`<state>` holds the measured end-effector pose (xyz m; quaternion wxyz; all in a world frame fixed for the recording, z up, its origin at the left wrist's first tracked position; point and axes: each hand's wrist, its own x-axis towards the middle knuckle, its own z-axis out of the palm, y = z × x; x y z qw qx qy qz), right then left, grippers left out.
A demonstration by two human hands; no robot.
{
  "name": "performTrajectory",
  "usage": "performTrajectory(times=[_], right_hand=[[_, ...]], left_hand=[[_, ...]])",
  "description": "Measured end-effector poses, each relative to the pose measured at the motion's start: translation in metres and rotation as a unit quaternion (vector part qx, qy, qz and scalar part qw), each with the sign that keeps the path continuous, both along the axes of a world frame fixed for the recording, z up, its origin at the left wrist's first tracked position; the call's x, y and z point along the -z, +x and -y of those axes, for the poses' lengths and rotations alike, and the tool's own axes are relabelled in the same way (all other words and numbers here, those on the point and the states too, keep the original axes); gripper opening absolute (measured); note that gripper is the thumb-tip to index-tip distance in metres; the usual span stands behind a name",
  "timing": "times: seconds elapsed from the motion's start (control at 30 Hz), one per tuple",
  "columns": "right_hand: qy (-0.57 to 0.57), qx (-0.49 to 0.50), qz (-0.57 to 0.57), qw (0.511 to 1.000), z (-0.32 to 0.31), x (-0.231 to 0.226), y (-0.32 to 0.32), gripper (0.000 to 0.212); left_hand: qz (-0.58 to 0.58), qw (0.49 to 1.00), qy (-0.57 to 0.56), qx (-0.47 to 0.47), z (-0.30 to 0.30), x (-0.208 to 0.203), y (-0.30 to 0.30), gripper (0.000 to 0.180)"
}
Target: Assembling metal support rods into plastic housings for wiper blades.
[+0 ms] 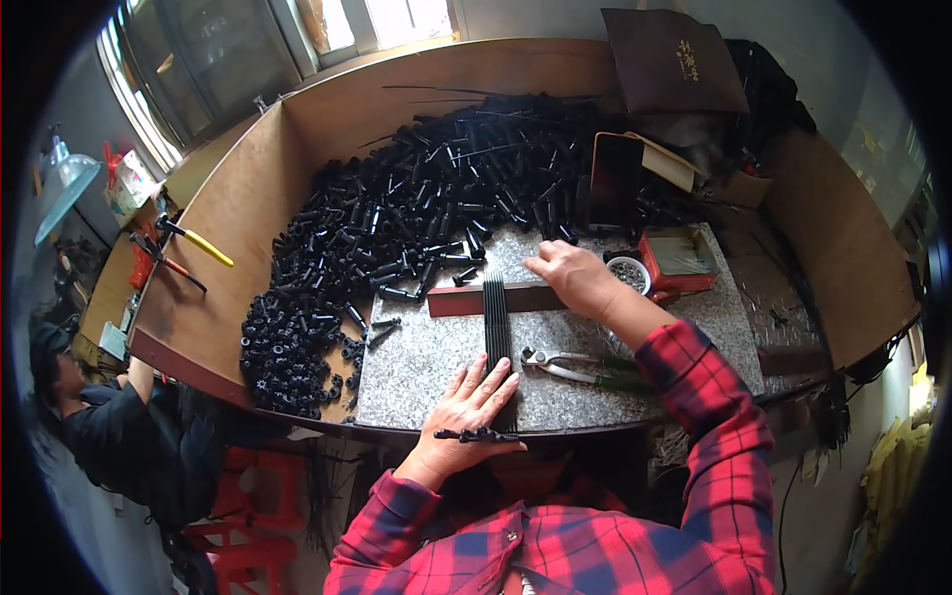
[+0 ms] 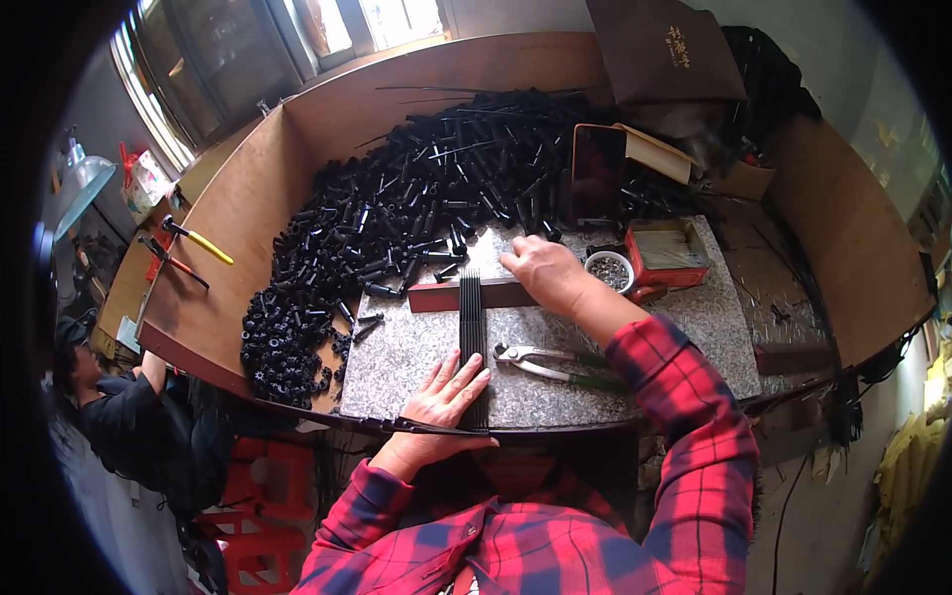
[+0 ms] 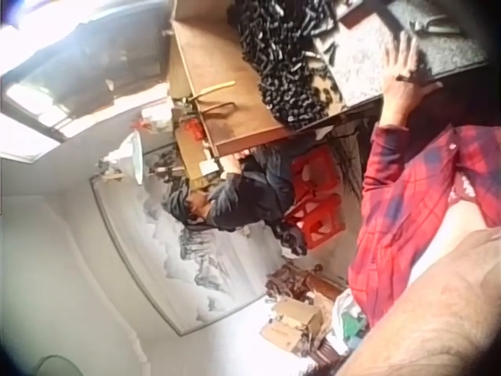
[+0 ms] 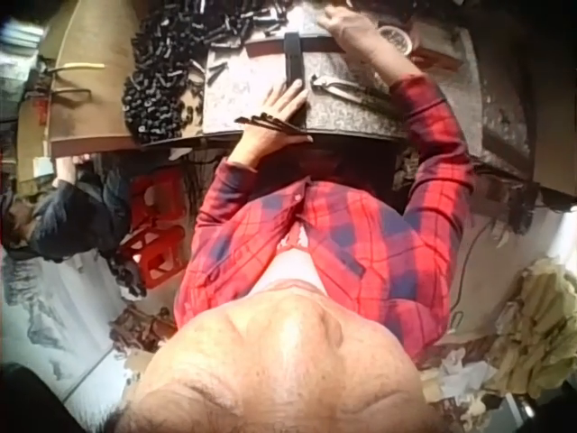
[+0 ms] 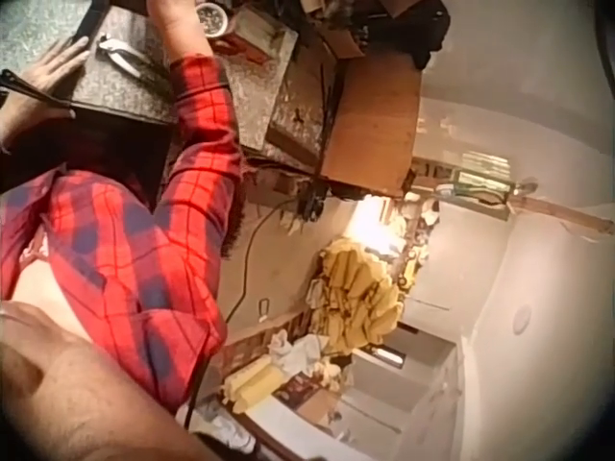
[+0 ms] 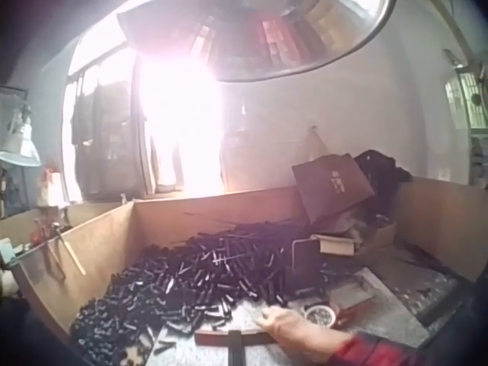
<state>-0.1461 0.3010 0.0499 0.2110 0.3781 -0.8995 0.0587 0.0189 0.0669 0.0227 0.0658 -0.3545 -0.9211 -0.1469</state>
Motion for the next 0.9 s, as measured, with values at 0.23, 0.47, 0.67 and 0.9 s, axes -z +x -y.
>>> performTrajectory(times=[0.23, 0.47, 0.67, 0.9], right_hand=[[0.049, 0.02, 0.004, 0.999, 0.011, 0.008, 0.002, 0.015], [0.042, 0.03, 0.017, 0.999, 0.013, 0.006, 0.001, 0.013], [0.025, 0.015, 0.001, 1.0, 0.01, 0.013, -0.003, 0.012], [0.022, 0.0, 0.004, 1.0, 0.014, 0.013, -0.004, 0.013]], left_hand=[[0.005, 1.0, -0.005, 0.001, 0.0, 0.0, 0.001, 0.089], [-0.002, 1.0, -0.002, 0.002, 0.002, -0.001, -0.001, 0.088], [-0.005, 1.0, 0.01, 0.007, 0.0, -0.001, -0.001, 0.089], [-0.012, 1.0, 0.002, 0.003, 0.001, -0.002, 0.001, 0.089]])
